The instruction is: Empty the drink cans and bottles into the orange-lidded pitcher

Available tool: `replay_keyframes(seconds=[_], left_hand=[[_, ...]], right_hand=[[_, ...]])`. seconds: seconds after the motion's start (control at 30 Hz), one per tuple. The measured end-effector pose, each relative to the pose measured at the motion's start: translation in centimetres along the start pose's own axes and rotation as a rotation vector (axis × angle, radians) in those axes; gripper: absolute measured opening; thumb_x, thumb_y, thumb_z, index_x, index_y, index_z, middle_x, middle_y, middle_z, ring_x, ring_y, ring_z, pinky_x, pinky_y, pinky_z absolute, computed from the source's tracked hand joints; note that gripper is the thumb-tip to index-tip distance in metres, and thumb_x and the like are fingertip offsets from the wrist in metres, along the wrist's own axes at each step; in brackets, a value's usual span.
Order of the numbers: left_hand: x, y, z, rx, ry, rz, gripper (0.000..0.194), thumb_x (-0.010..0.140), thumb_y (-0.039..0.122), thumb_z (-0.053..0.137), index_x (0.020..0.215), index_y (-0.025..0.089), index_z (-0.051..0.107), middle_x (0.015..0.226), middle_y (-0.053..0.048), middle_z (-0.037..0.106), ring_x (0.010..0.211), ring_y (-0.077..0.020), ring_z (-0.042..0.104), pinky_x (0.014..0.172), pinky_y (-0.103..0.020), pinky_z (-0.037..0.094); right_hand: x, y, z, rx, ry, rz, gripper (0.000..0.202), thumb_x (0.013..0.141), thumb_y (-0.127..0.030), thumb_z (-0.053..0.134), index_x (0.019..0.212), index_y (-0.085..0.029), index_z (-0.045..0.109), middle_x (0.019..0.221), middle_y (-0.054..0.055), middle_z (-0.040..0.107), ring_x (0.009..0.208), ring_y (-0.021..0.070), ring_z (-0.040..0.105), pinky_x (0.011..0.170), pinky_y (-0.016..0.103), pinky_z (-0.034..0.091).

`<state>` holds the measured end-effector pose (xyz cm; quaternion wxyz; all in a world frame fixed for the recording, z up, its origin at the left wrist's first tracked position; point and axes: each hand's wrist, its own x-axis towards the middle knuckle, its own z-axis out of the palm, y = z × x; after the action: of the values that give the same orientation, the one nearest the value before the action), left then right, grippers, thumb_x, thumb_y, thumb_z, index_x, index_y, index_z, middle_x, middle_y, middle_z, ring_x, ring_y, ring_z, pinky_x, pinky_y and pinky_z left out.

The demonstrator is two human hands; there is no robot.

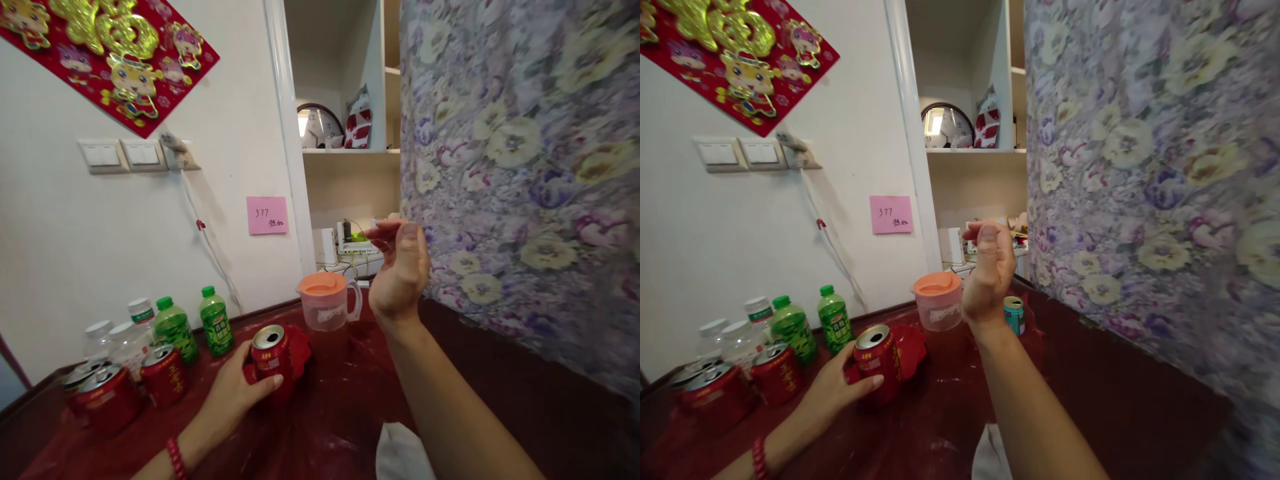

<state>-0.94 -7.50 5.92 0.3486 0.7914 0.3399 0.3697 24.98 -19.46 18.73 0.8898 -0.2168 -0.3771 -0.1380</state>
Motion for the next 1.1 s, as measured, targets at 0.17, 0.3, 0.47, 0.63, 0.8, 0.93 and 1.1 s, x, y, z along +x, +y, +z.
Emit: replay_keyframes(seconds=[0.17,0.3,0.47,0.63,0.8,0.93,1.1], left_hand=[[-0.9,2.1,2.3,-0.059,-0.052,0.018,0.074,0.065,0.056,0.091,0.127,0.020,0.072,0.133,-0.013,0.080,0.127,-0.0412,0.074,0.108,-0.052,0.062],[-1.8,3.5,3.7,-0.168,-0.106,-0.026,0.075,0.069,0.049,0.091,0.133,0.019,0.069,0.136,-0.014,0.079,0.126,-0.0392,0.074,0.106,-0.050,0.063],[-2.0,3.2,5.4,-0.192,-0.135,-0.049,0.080,0.065,0.048,0.094,0.135,0.020,0.068,0.141,-0.016,0.075,0.129,-0.0412,0.072,0.108,-0.052,0.061],[-1.7,3.6,8.4,-0.215,-0.173,-0.035,0.078,0.064,0.046,0.092,0.133,0.019,0.068,0.138,-0.017,0.076,0.128,-0.0402,0.071,0.114,-0.052,0.055],[-1.2,4.9,12.6,-0.292,-0.258,-0.057,0.072,0.062,0.040,0.091,0.126,0.018,0.068,0.134,-0.017,0.078,0.125,-0.0407,0.071,0.110,-0.051,0.056],[-0.4,5.9,15.7,-0.333,-0.315,-0.062,0.067,0.064,0.035,0.091,0.124,0.019,0.068,0.132,-0.014,0.078,0.122,-0.0374,0.072,0.108,-0.046,0.056],[1.0,7.1,19.3,-0.339,-0.299,-0.071,0.058,0.064,0.025,0.090,0.116,0.019,0.068,0.128,-0.014,0.079,0.119,-0.0360,0.073,0.109,-0.045,0.054]], right_hand=[[1.0,0.4,-1.9,-0.013,0.065,-0.009,0.045,0.105,-0.064,0.057,0.095,-0.021,0.069,0.087,0.001,0.066,0.084,0.0170,0.065,0.082,0.032,0.049],[0.9,0.8,-2.6,-0.003,0.124,-0.015,0.047,0.105,-0.066,0.056,0.095,-0.022,0.069,0.084,0.000,0.065,0.081,0.0171,0.065,0.080,0.032,0.050],[1.3,0.6,-3.7,0.033,0.193,-0.043,0.046,0.104,-0.066,0.057,0.096,-0.023,0.069,0.084,0.000,0.064,0.080,0.0170,0.065,0.079,0.033,0.051],[3.1,-0.7,-5.4,0.045,0.342,-0.125,0.045,0.100,-0.066,0.059,0.092,-0.023,0.068,0.082,-0.001,0.061,0.076,0.0173,0.065,0.076,0.034,0.053],[4.9,-2.8,-7.2,0.057,0.407,-0.266,0.040,0.109,-0.051,0.048,0.090,-0.022,0.068,0.078,0.000,0.059,0.071,0.0178,0.064,0.068,0.034,0.053],[6.1,-3.9,-8.2,-0.008,0.489,-0.391,0.056,0.116,-0.037,0.025,0.085,-0.023,0.070,0.072,0.001,0.057,0.063,0.0183,0.062,0.061,0.034,0.050],[6.7,-5.0,-9.4,-0.029,0.590,-0.436,0.077,0.116,-0.029,0.004,0.079,-0.025,0.072,0.073,0.002,0.052,0.060,0.0168,0.058,0.063,0.035,0.054]])
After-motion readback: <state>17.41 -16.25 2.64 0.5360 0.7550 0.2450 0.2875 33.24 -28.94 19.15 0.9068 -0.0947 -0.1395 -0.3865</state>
